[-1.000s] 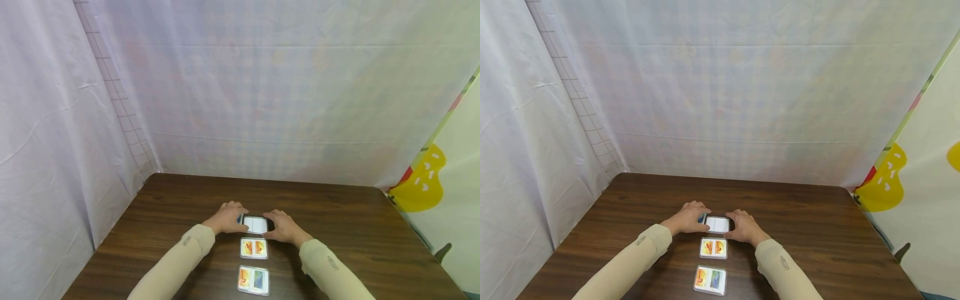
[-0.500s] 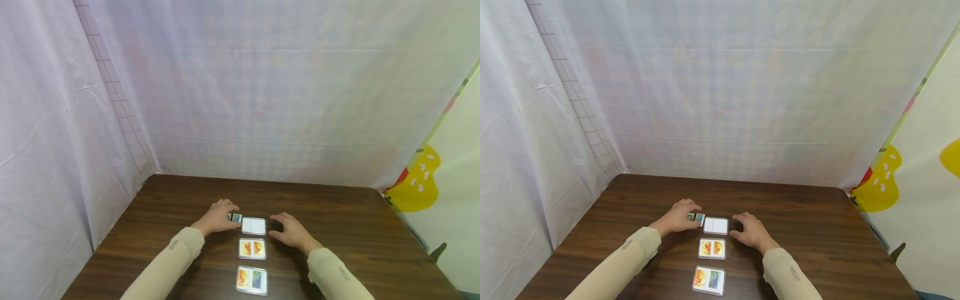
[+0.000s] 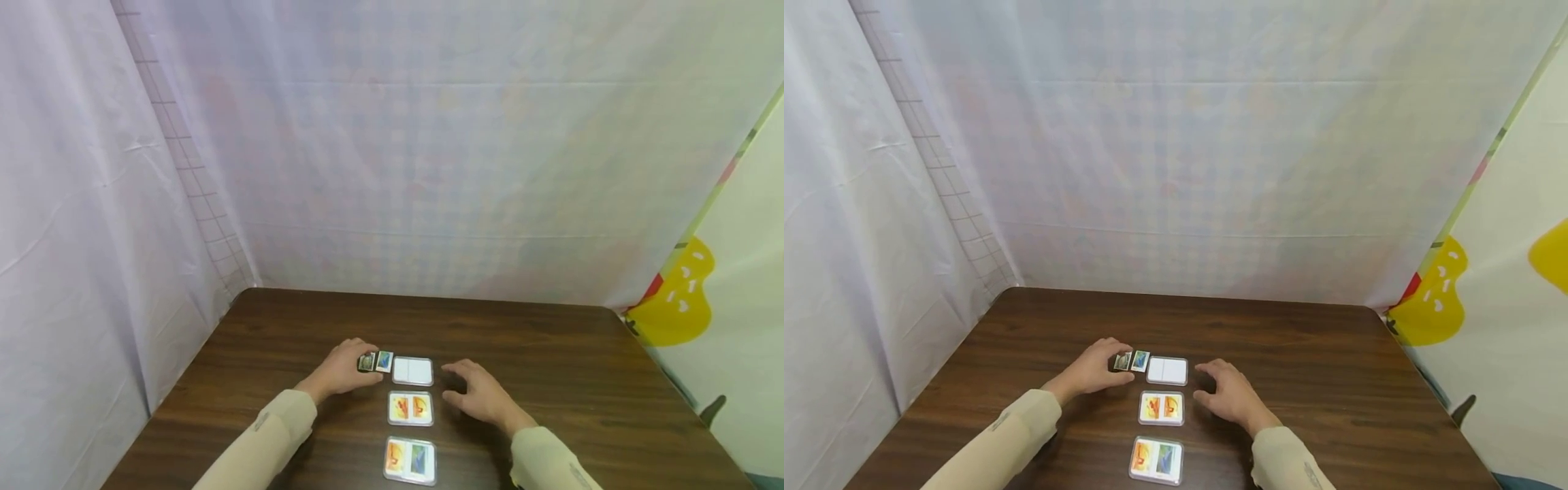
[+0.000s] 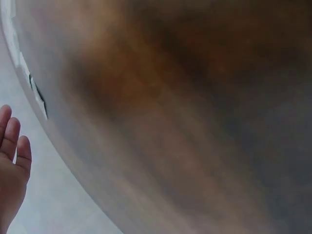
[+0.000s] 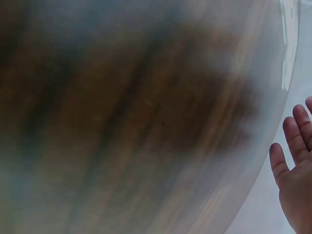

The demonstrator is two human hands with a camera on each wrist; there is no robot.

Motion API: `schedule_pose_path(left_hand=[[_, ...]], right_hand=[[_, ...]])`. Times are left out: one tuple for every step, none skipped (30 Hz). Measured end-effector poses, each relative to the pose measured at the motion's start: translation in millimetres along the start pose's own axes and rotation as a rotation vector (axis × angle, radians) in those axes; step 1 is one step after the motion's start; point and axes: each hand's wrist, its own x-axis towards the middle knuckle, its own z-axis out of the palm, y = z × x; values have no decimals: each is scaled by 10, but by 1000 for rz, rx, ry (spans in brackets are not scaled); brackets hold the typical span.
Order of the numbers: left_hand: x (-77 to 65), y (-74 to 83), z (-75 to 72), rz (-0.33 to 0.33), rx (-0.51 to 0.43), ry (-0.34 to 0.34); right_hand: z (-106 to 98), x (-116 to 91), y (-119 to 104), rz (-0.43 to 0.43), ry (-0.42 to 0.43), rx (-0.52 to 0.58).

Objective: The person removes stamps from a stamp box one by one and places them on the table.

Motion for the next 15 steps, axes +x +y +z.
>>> schedule_pose_path(left_hand=[[-24,-1,15,1,-3,-3],[-47,-3,31,3,-2,-5],[-70,2,42,5,0,-10],[-90,5,53,3,1,-18],[-108,8,66,5,2,-22],[-121,14,77,11,8,-27],[-133,22,88,20,8,-30],[-144,37,94,32,10,-30],[-149,47,106,44,18,-31],[-150,59,119,55,27,-32],[-151,72,132,68,34,-32],[-149,88,142,80,40,-32],[-146,106,153,91,40,-33],[-142,124,163,97,46,-37],[-134,136,181,101,50,-43]], right_hand=[[9,-17,-15,3,-11,5],[19,-32,-23,-2,-16,4],[27,-45,-31,-7,-22,4],[34,-56,-38,-13,-27,7],[38,-67,-51,-19,-31,13],[40,-77,-65,-23,-34,16],[40,-86,-80,-27,-36,23],[43,-92,-95,-30,-39,29],[48,-95,-110,-33,-43,35],[53,-97,-123,-35,-49,41],[56,-100,-136,-39,-54,43],[62,-101,-148,-41,-59,43],[68,-100,-158,-43,-65,44],[75,-100,-166,-46,-68,38],[79,-101,-172,-50,-70,35]])
